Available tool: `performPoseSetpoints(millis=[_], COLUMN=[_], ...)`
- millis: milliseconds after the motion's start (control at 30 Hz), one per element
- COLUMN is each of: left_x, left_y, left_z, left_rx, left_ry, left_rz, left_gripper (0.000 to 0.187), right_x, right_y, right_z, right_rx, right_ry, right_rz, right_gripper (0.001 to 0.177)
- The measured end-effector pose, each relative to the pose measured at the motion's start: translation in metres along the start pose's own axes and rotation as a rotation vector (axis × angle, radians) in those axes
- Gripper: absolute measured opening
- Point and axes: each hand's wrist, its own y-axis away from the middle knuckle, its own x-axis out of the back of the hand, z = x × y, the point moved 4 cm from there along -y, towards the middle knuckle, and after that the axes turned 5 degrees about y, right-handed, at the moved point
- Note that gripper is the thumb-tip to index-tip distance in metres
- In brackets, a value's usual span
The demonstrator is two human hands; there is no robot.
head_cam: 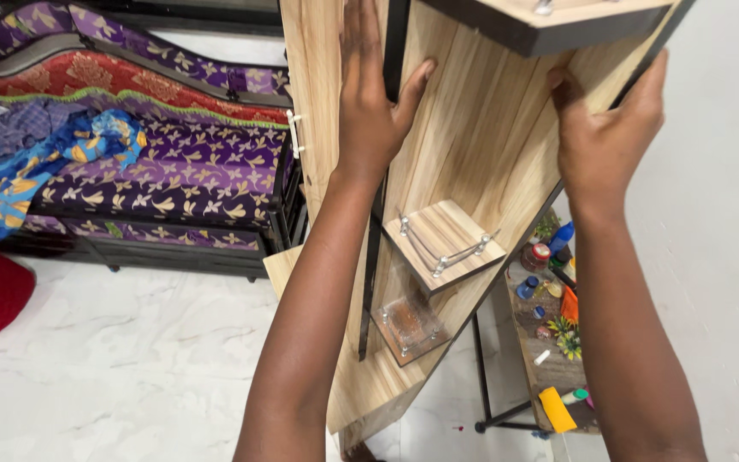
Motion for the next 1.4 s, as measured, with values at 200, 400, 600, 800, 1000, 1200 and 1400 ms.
performPoseSetpoints(millis=[200, 400, 600, 800, 1000, 1200, 1400], left_x=[0.001, 0.0, -0.001, 0.003, 0.0, -0.002, -0.007], left_y=[-0.002, 0.0, 0.003, -0.004, -0.004, -0.015, -0.018], left_z=[-0.004, -0.005, -0.007, -0.001, -0.019, -0.037, -0.056], left_rx=[0.018, 0.035, 0.068, 0.019, 0.059, 0.019, 0.011], left_ry=[-0.004, 0.005, 0.011, 0.013, 0.013, 0.028, -0.003], left_rz=[0.0, 0.028, 0.026, 0.023, -0.015, -0.014, -0.01], left_gripper=[0.088, 0.083, 0.083, 0.083, 0.082, 0.085, 0.086], right_x=[-0.005, -0.005, -0.001, 0.0, -0.009, -0.028, -0.044], right_y=[0.003, 0.008, 0.009, 0.008, 0.002, -0.013, -0.013], right_z=[0.006, 0.018, 0.018, 0.02, 0.02, 0.018, 0.026], right_rx=[0.057, 0.048, 0.114, 0.059, 0.111, 0.076, 0.045], right_ry=[0.071, 0.063, 0.07, 0.073, 0.063, 0.084, 0.086], right_rz=[0.02, 0.03, 0.008, -0.009, -0.031, 0.005, 0.065], right_gripper=[0.036, 0.036, 0.042, 0.044, 0.044, 0.044, 0.042])
